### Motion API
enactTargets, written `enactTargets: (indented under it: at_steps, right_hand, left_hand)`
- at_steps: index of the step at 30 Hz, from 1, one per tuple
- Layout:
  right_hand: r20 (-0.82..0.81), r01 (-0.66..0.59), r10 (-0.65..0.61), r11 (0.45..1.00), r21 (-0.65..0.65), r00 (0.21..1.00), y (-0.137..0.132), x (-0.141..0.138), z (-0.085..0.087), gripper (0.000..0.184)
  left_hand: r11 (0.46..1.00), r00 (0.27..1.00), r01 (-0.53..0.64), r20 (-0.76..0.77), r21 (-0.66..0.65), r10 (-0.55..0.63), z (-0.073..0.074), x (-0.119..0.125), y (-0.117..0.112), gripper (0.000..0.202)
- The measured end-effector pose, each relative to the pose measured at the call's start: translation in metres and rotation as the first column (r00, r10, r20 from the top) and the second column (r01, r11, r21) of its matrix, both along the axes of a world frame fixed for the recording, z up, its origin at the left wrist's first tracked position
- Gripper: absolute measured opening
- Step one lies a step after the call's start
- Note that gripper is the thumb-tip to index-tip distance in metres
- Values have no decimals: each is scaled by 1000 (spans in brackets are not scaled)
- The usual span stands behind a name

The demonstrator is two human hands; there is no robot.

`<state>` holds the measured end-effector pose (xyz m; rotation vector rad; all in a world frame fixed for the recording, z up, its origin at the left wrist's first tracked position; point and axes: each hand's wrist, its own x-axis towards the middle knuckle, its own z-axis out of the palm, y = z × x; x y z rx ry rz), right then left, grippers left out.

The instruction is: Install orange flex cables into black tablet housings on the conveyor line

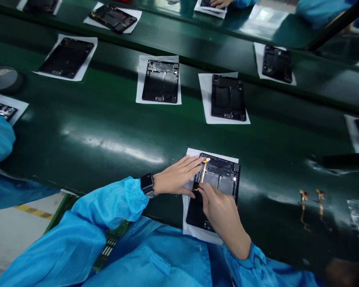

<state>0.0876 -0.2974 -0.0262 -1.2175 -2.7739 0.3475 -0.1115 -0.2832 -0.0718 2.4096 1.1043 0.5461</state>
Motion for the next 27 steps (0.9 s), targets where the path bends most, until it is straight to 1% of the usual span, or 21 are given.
enactTargets:
  at_steps: [3,5,7,9,10,11,12,13,14,15,16,17,18,19,20,21,23,24,25,26,27]
  right_hand:
    - [13,1,-1,1000,-11,1000,-2,-8,0,21]
    - [-3,-3,3,1000,-28,1000,-2,-7,-1,22]
    - [-83,10,-15,998,-62,996,-1,0,-4,20]
    - [-250,80,-116,985,-153,961,1,11,-9,17]
    - [-355,137,-215,963,-233,910,2,17,-12,17]
    - [-454,197,-342,921,-337,823,4,22,-15,17]
    - [-529,240,-480,856,-458,700,5,27,-17,17]
    - [-568,248,-607,773,-584,555,5,30,-19,17]
    - [-573,214,-709,686,-695,411,6,32,-20,18]
    - [-551,150,-783,605,-782,289,6,35,-20,19]
    - [-515,73,-833,537,-840,203,7,37,-20,21]
    - [-481,8,-863,488,-873,156,8,42,-19,22]
    - [-458,-28,-877,459,-888,145,11,48,-18,24]
    - [-453,-19,-876,457,-890,166,14,58,-17,26]
    - [-467,36,-858,484,-874,213,19,72,-16,28]
    - [-486,128,-828,534,-836,278,25,88,-15,29]
    - [-511,374,-746,661,-651,428,41,129,-17,32]
    - [-488,498,-732,682,-536,476,50,149,-20,34]
    - [-431,601,-736,676,-428,521,60,168,-23,37]
    - [-365,659,-736,675,-332,570,70,184,-27,37]
    - [-322,687,-737,673,-273,594,79,197,-31,36]
  left_hand:
    - [1000,1000,-3,-6,-6,3,0,1,0,92]
    - [1000,1000,-7,-11,-15,7,-1,0,-1,94]
    - [1000,1000,-5,-5,-15,5,0,-1,-2,95]
    - [1000,1000,2,21,-6,-2,4,-3,-1,93]
    - [1000,999,-11,35,-2,11,7,-3,2,88]
    - [999,998,-40,46,6,40,11,-2,7,79]
    - [997,996,-81,48,13,80,16,0,14,68]
    - [991,991,-130,33,18,129,20,3,23,57]
    - [984,984,-176,-5,22,176,24,8,34,48]
    - [977,974,-215,-68,15,215,27,14,47,42]
    - [971,960,-241,-145,1,239,30,22,60,39]
    - [966,944,-257,-220,-18,247,32,30,72,38]
    - [963,927,-267,-283,-38,246,32,38,84,38]
    - [961,915,-271,-325,-54,240,32,45,94,36]
    - [961,909,-267,-348,-67,228,30,50,102,32]
    - [964,909,-255,-358,-78,212,29,54,107,25]
    - [970,913,-225,-369,-97,175,24,57,113,12]
    - [971,914,-212,-373,-107,158,23,57,114,10]
    - [973,916,-200,-374,-115,144,22,57,114,10]
    - [974,918,-191,-373,-122,134,22,56,115,10]
    - [974,920,-188,-371,-125,130,23,55,117,9]
